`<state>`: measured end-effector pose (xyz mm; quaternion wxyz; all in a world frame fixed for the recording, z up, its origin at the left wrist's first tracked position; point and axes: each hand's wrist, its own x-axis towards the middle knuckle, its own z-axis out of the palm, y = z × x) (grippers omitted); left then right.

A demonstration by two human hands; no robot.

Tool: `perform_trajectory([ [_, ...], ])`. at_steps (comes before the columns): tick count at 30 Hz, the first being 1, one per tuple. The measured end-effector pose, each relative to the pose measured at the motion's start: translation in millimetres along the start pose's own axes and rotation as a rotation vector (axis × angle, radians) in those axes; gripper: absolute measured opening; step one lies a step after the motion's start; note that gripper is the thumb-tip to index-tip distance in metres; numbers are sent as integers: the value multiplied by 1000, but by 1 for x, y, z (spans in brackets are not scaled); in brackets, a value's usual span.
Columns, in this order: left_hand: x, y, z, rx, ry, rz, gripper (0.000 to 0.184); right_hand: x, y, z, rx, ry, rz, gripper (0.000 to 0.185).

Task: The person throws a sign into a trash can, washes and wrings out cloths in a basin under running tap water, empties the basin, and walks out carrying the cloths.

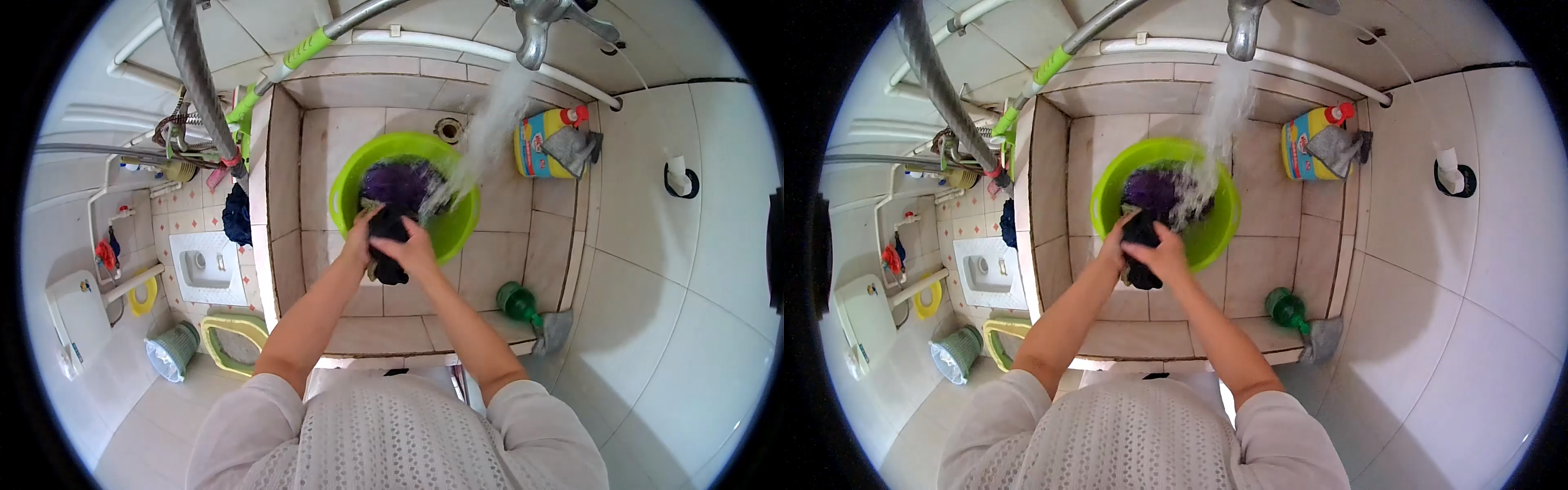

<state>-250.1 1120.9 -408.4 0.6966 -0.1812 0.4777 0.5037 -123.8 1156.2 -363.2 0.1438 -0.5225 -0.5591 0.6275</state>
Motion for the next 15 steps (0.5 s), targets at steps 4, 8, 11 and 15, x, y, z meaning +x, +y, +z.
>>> perform_trajectory([
  [4,-40,3,42,30,69,185,38,35,25,-37,-576,307,131,43],
  [8,-45,-1,38,95,10,398,50,32,35,-51,-670,354,95,41],
  [11,-55,5,40,119,-48,515,54,35,46,-44,-824,332,40,42],
  [15,-55,15,42,91,-84,27,54,34,36,4,-363,307,89,41],
])
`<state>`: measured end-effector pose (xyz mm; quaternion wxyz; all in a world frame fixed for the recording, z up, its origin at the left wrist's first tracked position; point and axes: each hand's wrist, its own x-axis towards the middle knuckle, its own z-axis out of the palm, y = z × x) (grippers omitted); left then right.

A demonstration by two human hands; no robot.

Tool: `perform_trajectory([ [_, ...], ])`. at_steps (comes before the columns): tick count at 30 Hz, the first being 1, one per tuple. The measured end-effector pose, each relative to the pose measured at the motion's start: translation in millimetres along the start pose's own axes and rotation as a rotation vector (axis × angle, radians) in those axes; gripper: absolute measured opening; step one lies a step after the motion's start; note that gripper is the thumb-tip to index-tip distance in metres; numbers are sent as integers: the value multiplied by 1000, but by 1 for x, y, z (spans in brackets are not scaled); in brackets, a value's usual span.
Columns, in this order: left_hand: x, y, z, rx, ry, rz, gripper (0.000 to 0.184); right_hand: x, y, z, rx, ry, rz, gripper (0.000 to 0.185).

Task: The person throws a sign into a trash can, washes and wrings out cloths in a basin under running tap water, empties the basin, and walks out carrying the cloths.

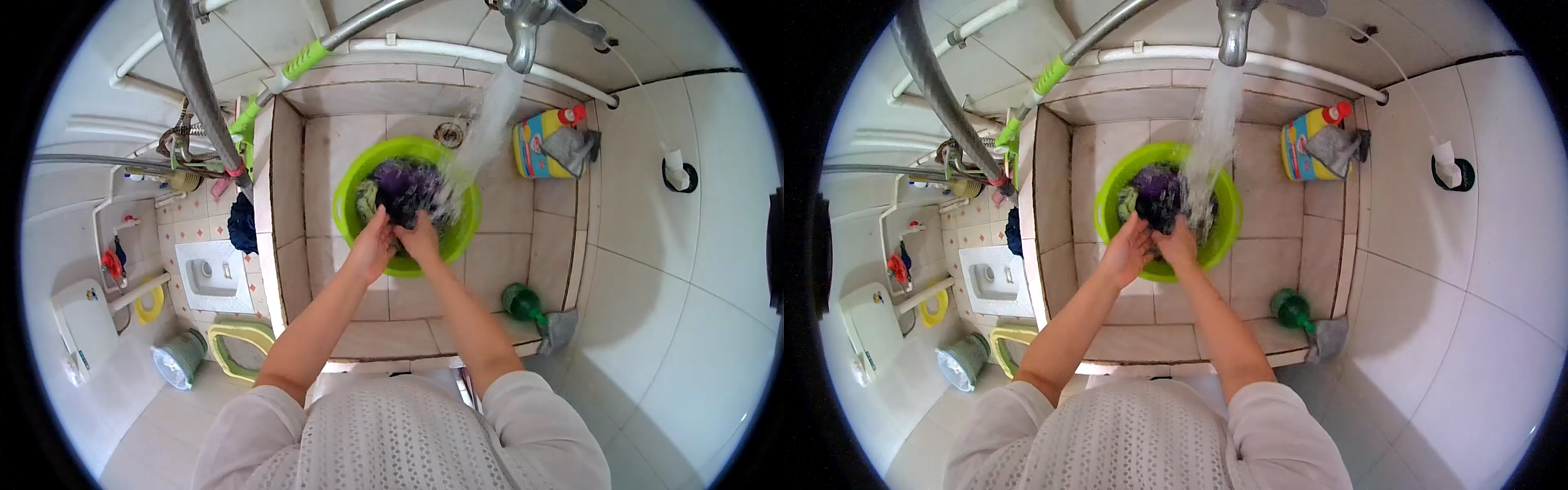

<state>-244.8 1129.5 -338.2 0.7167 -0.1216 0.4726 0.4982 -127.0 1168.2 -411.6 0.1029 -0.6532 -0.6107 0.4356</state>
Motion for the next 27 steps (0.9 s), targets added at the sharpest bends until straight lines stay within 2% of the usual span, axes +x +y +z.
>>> perform_trajectory([
  [2,14,12,-8,-90,-96,-183,59,-45,-67,-29,359,24,-132,33],
  [3,33,12,-25,-167,-119,-266,57,-48,-76,-28,322,58,-170,31],
  [5,33,-5,-3,-389,-301,-18,56,-55,-88,-24,248,124,-237,31],
  [7,45,-22,-16,-591,-703,-53,45,-59,-92,-21,175,184,-311,33],
  [8,47,-38,-11,-398,-124,202,39,-30,-78,-27,132,216,-165,33],
  [9,38,-42,-1,-266,39,186,34,-5,-67,-38,134,244,-25,30],
  [10,26,-45,12,-195,46,142,35,15,-31,-33,593,195,38,29],
  [11,20,-47,22,-124,52,94,36,14,-18,-26,702,207,29,29],
  [12,29,-49,26,-120,84,184,37,13,-5,-20,810,218,19,30],
  [13,53,-48,6,-244,-109,131,37,-9,-13,-11,564,288,-67,32],
  [14,84,-49,-30,-368,-300,76,37,-27,-35,-7,32,279,64,34],
  [15,81,-47,-28,-399,-349,75,37,-52,-53,-6,96,218,-27,35],
  [17,74,-44,-24,-459,-449,71,36,-40,-54,-12,-17,88,25,32],
  [18,59,-47,-18,-360,-225,98,35,-16,-21,3,408,129,-14,31],
  [19,42,-43,-11,-257,-6,127,34,2,-5,1,362,147,8,30],
  [20,19,-25,2,-252,26,11,29,20,9,-2,317,163,30,29],
  [21,18,-21,-4,-183,34,93,31,38,24,-4,272,178,54,28],
  [22,15,-16,-12,-114,43,173,34,38,18,-21,222,156,89,30],
  [23,13,-11,-19,-44,51,254,36,38,15,-25,-26,118,60,35],
  [24,13,-7,-25,89,52,326,50,38,12,-28,-273,91,24,41],
  [27,-16,7,16,214,197,186,64,7,24,-14,-489,-38,-263,41],
])
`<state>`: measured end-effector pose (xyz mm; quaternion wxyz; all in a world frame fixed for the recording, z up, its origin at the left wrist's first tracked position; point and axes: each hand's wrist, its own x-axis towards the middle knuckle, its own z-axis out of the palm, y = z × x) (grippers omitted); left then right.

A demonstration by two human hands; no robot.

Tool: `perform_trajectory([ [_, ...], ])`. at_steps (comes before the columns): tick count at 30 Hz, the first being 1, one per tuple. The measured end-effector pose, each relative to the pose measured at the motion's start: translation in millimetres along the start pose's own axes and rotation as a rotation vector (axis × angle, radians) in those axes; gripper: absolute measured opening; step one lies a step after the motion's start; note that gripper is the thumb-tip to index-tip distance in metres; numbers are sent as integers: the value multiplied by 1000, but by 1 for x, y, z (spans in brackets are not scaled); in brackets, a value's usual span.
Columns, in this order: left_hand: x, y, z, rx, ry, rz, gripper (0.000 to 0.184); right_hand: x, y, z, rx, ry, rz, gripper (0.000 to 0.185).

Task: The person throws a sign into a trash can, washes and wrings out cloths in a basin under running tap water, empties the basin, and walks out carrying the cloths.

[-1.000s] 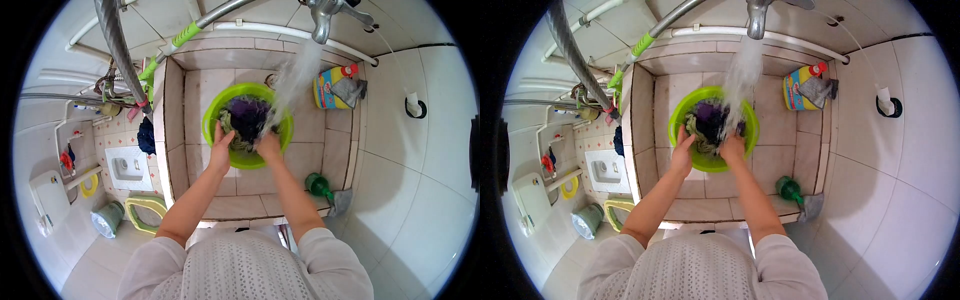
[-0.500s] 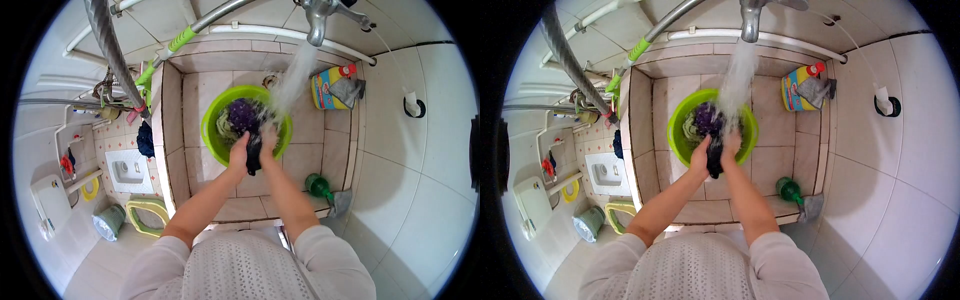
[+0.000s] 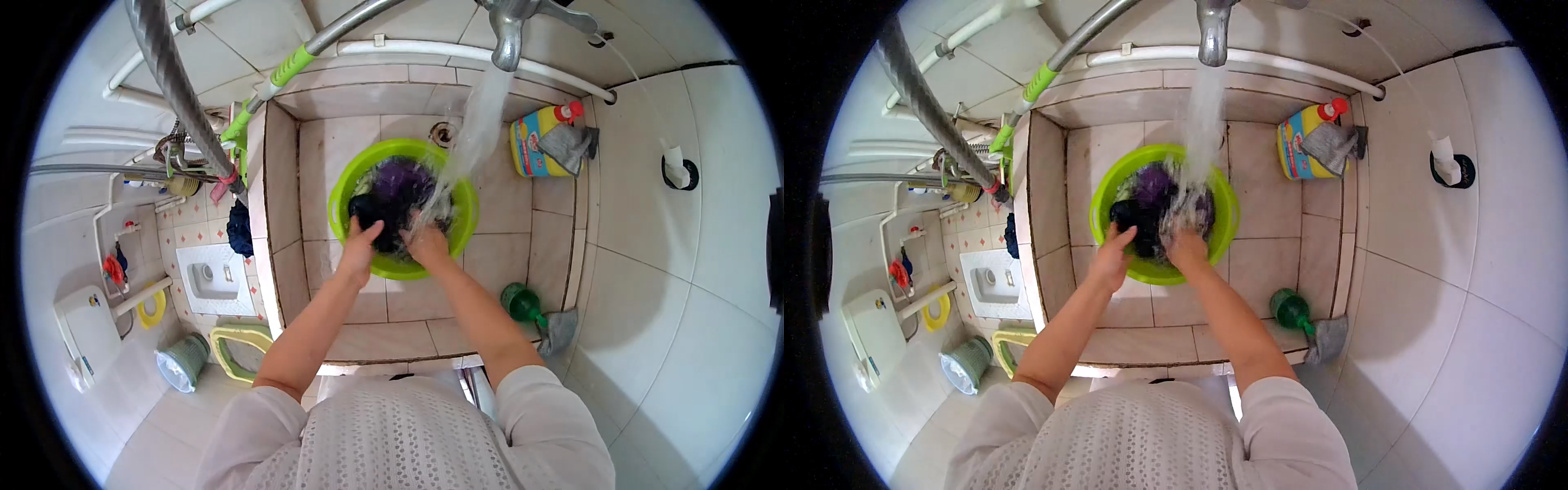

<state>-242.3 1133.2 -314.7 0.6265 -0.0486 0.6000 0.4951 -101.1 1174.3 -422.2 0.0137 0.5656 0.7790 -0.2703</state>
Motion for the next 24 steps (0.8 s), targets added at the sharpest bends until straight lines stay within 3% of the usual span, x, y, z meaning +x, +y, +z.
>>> perform_trajectory([
  [1,5,-12,-1,37,-63,-33,73,6,-2,-5,-71,-254,142,43],
  [4,10,-19,3,-37,-165,-225,85,24,-5,0,172,-371,385,50],
  [5,16,-19,4,-33,-60,-242,77,19,-8,3,203,-387,338,42],
  [7,51,-29,-20,-231,-264,-332,69,-17,-52,-21,410,72,223,26],
  [8,65,-33,-29,-332,-360,-381,66,-30,-66,-24,511,186,84,21],
  [9,72,-35,-26,-317,-254,-360,56,-43,-83,-37,695,232,-17,21],
  [12,82,-102,-39,-570,-321,-30,48,-43,-105,-57,728,220,-148,20],
  [13,82,-116,-35,-649,-344,85,45,-19,-89,-47,661,292,-76,20],
  [14,37,-78,6,-414,-62,73,36,6,-77,-58,718,272,172,23],
  [16,30,-78,15,-343,8,11,33,22,-44,-24,997,214,437,30],
  [17,52,-90,3,-310,-1,-13,36,15,-44,-10,661,304,362,34],
  [18,65,-88,-7,-474,-221,-17,36,-9,-72,-51,544,226,252,27],
  [20,51,-49,5,-662,-336,-115,38,-55,-99,-49,631,176,21,22],
  [21,44,-35,11,-710,-353,-143,39,-53,-97,-46,612,218,5,21],
  [23,46,-60,1,-551,-195,-56,38,-32,-82,-34,577,311,-35,19],
  [24,45,-70,-4,-471,-119,-11,37,-9,-60,-27,337,281,122,21],
])
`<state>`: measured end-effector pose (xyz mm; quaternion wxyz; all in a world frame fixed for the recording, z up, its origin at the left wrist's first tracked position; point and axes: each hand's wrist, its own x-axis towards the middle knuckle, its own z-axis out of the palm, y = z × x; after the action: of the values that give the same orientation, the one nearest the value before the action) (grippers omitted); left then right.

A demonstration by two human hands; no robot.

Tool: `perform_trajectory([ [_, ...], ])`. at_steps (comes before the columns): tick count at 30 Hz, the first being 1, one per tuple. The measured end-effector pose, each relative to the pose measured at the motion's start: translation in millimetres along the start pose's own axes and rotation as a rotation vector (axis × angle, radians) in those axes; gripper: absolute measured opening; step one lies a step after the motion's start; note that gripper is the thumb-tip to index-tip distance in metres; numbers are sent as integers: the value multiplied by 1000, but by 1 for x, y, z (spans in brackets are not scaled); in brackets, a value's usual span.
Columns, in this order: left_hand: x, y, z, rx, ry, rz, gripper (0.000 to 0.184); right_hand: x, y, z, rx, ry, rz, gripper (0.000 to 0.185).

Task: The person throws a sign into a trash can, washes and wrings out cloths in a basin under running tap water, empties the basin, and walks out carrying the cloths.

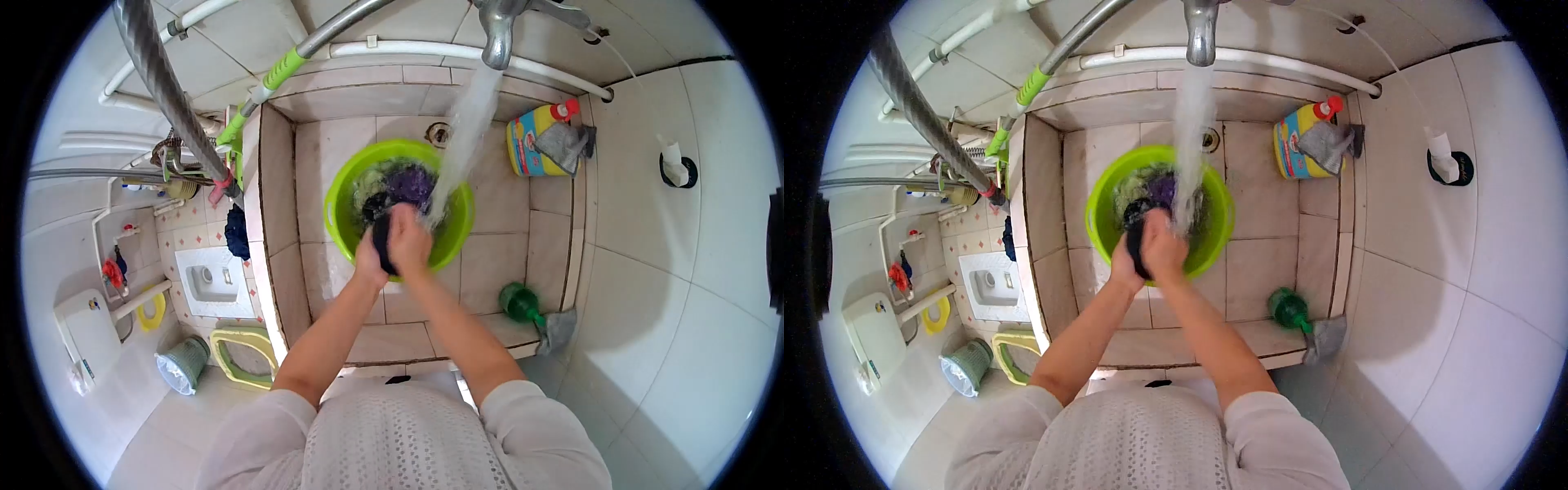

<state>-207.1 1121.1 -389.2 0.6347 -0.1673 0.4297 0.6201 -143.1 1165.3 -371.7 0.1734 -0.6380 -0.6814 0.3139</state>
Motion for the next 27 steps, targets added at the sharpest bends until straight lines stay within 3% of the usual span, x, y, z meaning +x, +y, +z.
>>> perform_trajectory([
  [1,-19,11,12,9,54,-136,34,25,30,12,-101,154,-72,23],
  [2,-35,19,22,20,16,-144,25,40,42,0,-151,-182,102,27],
  [3,-39,23,18,101,-45,-79,21,45,62,-6,-197,-363,6,38],
  [5,-36,33,2,229,-93,34,18,61,81,-6,-175,-360,57,46],
  [7,-18,41,-15,333,-84,130,20,67,100,18,-66,-209,182,58],
  [10,-20,52,-4,580,108,455,31,30,93,79,-189,41,68,52],
  [12,-27,59,13,345,88,254,33,20,11,21,247,-191,281,43],
  [14,-42,64,32,110,74,41,39,-8,-35,-9,603,-112,177,34],
  [15,-44,72,46,79,35,-29,48,-26,-51,-17,624,-90,101,32],
  [16,-32,76,40,27,-194,-101,51,-38,-60,-22,643,-66,25,31],
  [18,-24,68,47,-101,-357,-348,48,-37,-62,-31,384,-86,-204,28],
  [19,26,26,-19,-143,-472,-133,46,-35,-60,-34,253,-95,-320,28],
  [20,-10,22,1,-207,-193,112,36,-13,-50,-28,277,-65,-132,36],
  [21,-18,11,19,-45,-24,163,33,14,-34,-22,268,-29,75,35],
  [22,-25,1,32,118,146,211,32,45,-3,-16,245,-131,308,35],
  [23,-34,-1,42,202,133,169,35,49,73,46,328,22,336,36],
  [26,10,6,23,110,151,193,36,11,-16,-22,226,25,220,35],
  [27,28,18,8,43,70,106,38,-11,-25,-25,183,-92,156,33],
])
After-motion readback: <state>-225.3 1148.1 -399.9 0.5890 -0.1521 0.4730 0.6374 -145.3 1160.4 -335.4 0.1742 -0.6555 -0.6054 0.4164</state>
